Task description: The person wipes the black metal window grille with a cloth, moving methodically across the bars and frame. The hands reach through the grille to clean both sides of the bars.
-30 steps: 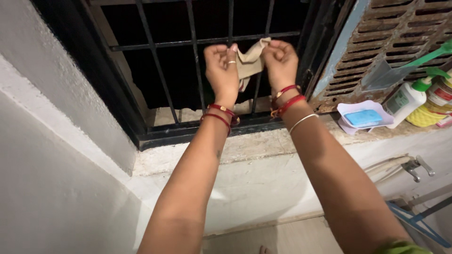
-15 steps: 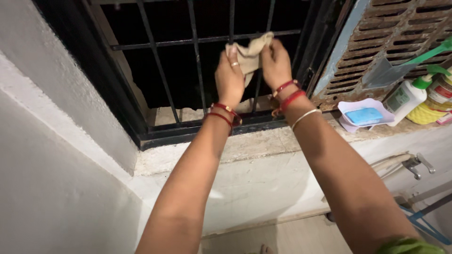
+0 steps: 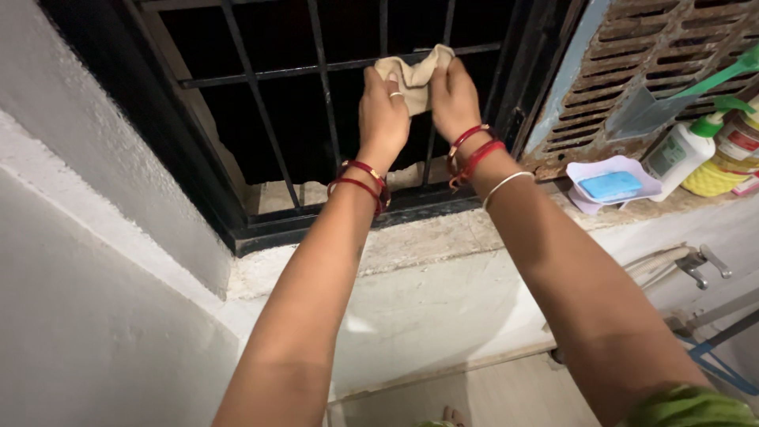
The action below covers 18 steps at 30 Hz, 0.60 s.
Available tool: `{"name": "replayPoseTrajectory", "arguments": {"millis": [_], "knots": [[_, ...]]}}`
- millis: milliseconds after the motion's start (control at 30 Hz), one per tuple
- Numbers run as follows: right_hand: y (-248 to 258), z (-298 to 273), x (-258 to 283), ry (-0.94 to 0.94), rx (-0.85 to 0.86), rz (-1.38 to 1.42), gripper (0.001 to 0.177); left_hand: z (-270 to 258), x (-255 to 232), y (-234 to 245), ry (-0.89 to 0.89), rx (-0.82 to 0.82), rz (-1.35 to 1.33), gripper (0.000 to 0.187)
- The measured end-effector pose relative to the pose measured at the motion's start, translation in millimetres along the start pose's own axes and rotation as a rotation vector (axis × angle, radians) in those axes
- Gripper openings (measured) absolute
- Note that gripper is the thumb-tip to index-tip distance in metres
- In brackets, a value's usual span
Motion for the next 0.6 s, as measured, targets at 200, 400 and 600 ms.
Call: {"name": "replayPoseTrajectory", "arguments": {"millis": [200, 400, 600], "knots": [[-1, -22, -4, 0.065, 0.013, -0.152, 0.024, -20, 20, 8, -0.015, 0.126, 0.065, 0.024], [-22, -86, -41, -0.056, 0.091, -0.260, 0.025, -56, 51, 7, -0.043, 0.072, 0.141, 0.021], [-38, -134, -75, -0.124, 0.139, -0.394, 0.024, -101, 78, 12, 0.186, 0.157, 0.177, 0.022]]}}
Point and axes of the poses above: each hand's wrist, its own z-axis towards the middle knuckle, its own y-axis out of the back of the hand, x = y × z, the point moved 2 cm from there along z, towards the middle knuckle, and after that the axes turned 7 degrees about -z, right-handed, at the moved point
